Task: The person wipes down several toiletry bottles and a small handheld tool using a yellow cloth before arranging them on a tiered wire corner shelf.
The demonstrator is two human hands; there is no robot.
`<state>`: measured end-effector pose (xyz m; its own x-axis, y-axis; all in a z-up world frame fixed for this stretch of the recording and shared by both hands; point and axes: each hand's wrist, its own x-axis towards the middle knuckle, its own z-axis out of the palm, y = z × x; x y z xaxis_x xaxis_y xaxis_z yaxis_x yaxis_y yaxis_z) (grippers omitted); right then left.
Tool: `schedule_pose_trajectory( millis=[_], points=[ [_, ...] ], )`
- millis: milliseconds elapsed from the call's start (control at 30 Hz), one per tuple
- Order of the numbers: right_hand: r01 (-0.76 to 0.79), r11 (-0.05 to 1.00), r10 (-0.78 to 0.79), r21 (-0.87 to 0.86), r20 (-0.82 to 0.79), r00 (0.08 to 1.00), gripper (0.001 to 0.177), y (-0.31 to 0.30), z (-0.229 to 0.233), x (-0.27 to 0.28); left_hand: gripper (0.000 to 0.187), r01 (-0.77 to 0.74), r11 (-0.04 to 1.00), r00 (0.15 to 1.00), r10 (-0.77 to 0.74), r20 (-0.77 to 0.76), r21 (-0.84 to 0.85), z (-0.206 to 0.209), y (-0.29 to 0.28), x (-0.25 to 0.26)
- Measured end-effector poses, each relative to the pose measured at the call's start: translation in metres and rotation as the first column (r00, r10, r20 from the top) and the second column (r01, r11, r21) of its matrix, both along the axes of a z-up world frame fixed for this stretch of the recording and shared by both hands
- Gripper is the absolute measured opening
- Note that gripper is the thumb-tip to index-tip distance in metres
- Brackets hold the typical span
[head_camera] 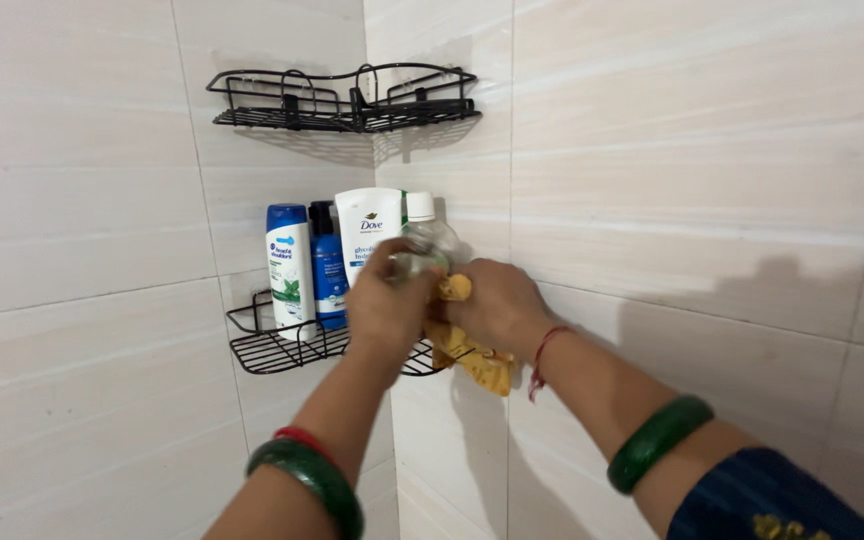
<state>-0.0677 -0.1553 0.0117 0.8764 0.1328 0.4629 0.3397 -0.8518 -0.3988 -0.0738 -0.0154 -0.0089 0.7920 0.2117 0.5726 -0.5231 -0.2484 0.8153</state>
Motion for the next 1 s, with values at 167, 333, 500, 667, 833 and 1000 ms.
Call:
schedule_pose_trajectory(
  millis=[167,333,500,667,833,1000],
  points=[
    [-0.361,0.605,0.282,0.71,0.233,0.931,0.048,0.0,0.018,-0.019,0.054,0.044,0.952,0.994,-0.072,-0.079,-0.304,0.016,0.018,-0.006],
    [-0.457,0.883,0.198,0.103,0.803,0.563,0.038,0.027,-0.017,-0.032,0.047,0.255,0.804,0.932,-0.353,-0.086,-0.537,0.021,0.008,-0.011],
    [-0.39,0.774,0.147,0.5,0.457,0.877,0.036,0.009,-0.004,-0.054,0.047,0.32,0.875,0.878,-0.418,-0.234,-0.364,0.013,-0.001,-0.043],
    [-0.339,0.351,0.496,0.873,0.134,0.858,0.031,-0.02,0.019,-0.063,0.047,0.336,0.885,0.901,-0.402,-0.162,-0.323,0.02,-0.018,-0.055],
    [-0.216,0.259,0.618,0.941,0.01,0.786,0.029,-0.033,0.019,-0.064,0.05,0.162,0.981,0.986,-0.164,-0.009,-0.106,0.024,-0.039,-0.064],
    [-0.219,0.095,0.605,0.971,0.118,0.788,0.036,-0.049,0.021,-0.068,0.049,0.16,0.971,0.986,-0.167,0.022,0.178,0.037,-0.048,-0.067]
  ],
)
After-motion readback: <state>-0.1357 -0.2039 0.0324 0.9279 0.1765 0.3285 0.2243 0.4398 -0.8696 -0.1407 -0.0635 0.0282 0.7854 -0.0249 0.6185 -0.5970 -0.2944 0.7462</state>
